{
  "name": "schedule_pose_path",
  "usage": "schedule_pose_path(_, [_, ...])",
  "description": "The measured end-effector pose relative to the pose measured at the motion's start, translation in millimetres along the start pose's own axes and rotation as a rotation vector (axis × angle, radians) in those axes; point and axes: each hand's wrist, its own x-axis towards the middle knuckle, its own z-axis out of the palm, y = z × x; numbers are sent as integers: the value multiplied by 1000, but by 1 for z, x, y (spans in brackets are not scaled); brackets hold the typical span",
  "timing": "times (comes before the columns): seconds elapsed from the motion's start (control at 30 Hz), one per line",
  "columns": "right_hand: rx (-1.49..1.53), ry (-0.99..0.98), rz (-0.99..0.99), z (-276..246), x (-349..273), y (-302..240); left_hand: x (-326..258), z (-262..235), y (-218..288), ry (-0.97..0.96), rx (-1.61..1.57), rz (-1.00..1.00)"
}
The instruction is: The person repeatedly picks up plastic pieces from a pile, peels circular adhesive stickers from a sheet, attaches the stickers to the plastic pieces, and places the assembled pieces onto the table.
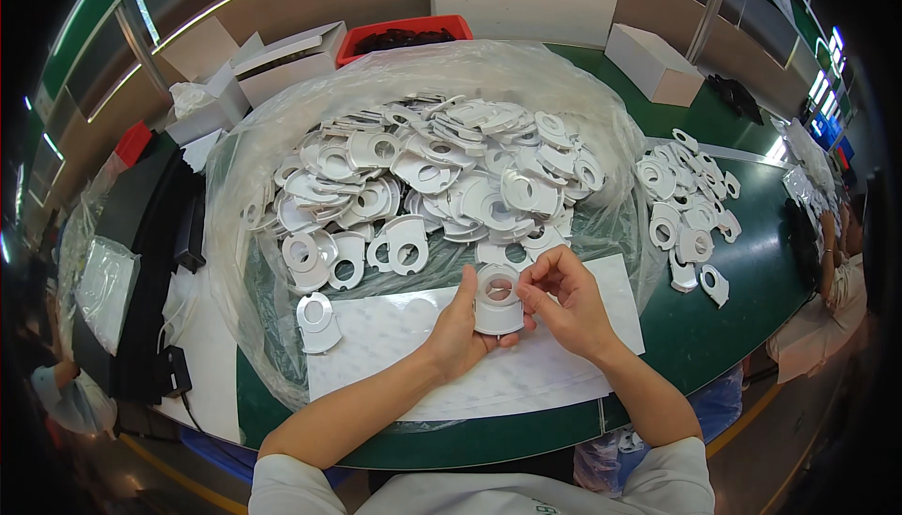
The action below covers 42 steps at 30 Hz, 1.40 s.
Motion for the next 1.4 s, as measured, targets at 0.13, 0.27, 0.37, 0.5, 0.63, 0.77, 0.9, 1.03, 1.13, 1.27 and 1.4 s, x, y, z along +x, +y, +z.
schedule_pose_path(0.13, [-3, -3, 0, -1, 0, 1, 1, -2, -1, -21, -2, 2])
schedule_pose_path(0.27, [-14, 5, -6, 0, 0, 0, 0, 0, 0, -8, 10, 2])
schedule_pose_path(0.37, [-40, -2, -20, 0, 0, 1, -1, 0, 0, -19, 22, 12])
schedule_pose_path(0.5, [-104, 0, -46, 1, -2, 2, -1, 0, -1, -65, -5, 43])
schedule_pose_path(0.63, [-219, 20, -109, 3, -3, 1, -2, 3, 0, -10, 115, 61])
schedule_pose_path(0.77, [-623, 48, -428, -1, -2, 4, -4, 4, -1, 68, 146, 34])
schedule_pose_path(0.9, [-892, 55, -734, 1, 1, -5, -3, 5, -5, 99, 174, 67])
schedule_pose_path(1.03, [-889, 266, -679, 4, 2, -14, -5, 5, -4, -39, 239, 125])
schedule_pose_path(1.13, [-472, 201, -224, 3, -2, -15, -1, 0, -7, -85, 263, 131])
schedule_pose_path(1.27, [-94, 122, 142, 1, -3, -15, -2, 2, -8, -81, 286, 131])
schedule_pose_path(1.4, [-182, 140, 116, -5, -2, -9, -6, 12, -5, -70, 372, 111])
